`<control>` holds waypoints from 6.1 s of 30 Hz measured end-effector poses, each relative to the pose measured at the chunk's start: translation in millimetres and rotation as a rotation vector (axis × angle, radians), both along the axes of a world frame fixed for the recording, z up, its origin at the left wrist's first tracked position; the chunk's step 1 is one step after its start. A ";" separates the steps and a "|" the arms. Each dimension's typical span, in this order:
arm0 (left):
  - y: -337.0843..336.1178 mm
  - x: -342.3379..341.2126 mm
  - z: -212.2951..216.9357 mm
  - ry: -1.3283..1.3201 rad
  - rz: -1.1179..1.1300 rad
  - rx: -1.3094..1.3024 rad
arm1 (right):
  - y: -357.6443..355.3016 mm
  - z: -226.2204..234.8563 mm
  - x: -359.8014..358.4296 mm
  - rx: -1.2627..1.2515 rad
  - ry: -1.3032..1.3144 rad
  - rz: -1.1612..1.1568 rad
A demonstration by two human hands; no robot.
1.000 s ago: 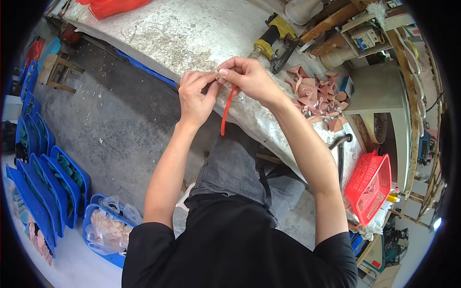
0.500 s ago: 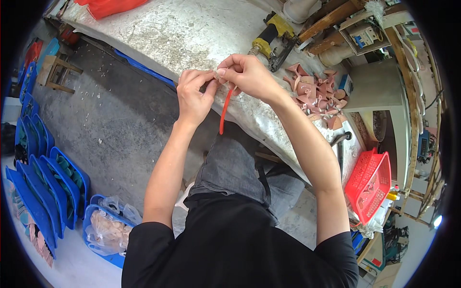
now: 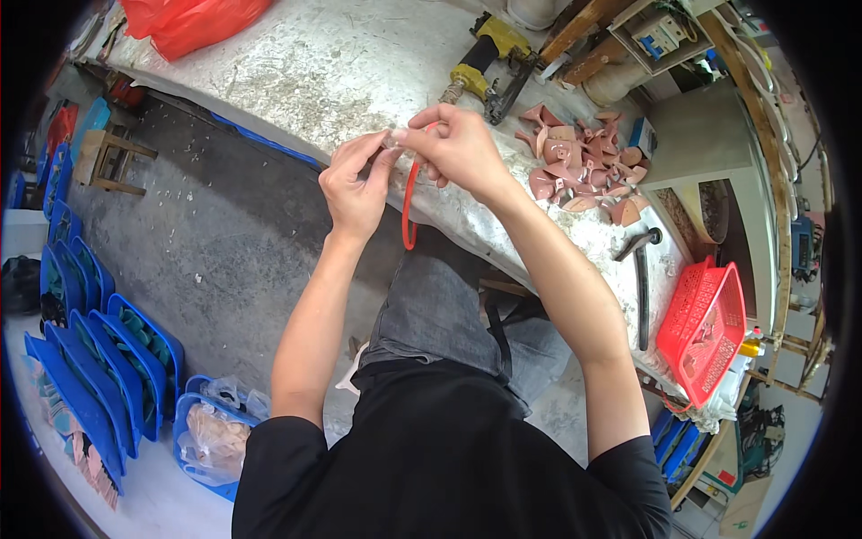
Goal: The person assembles shoe heels by fitting small plastic tips onto heel components by hand, hammering them into place with a hammer, and placing the finished pieces into a basket.
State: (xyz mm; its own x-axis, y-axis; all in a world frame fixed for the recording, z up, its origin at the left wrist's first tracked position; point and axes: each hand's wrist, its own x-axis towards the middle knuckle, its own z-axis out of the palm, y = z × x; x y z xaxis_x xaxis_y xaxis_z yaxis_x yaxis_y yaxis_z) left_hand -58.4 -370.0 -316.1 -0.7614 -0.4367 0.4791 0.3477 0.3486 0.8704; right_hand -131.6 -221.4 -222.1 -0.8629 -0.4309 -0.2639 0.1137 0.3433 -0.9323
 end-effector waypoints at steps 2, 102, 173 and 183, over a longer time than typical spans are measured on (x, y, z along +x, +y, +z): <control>-1.1 -1.4 -8.2 0.062 0.106 -0.121 | 18.0 18.2 7.7 -0.084 0.026 -0.088; -47.0 6.3 8.8 -0.103 -0.044 -0.520 | 171.0 2.8 154.7 0.331 0.473 -0.211; 565.3 13.7 114.7 0.281 -1.270 -0.603 | 603.0 129.2 294.8 -0.434 0.538 -1.789; 654.6 5.2 135.4 0.420 -1.540 -1.042 | 620.2 137.8 302.1 -0.337 0.298 -1.834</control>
State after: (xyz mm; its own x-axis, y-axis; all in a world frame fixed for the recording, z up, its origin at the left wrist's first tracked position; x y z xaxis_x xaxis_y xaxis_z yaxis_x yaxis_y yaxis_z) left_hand -53.2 284.6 -180.8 0.0655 0.9522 0.2983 0.9258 -0.1695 0.3378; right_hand 170.5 398.8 -84.3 -0.2483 0.9568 -0.1515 -0.0784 -0.1757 -0.9813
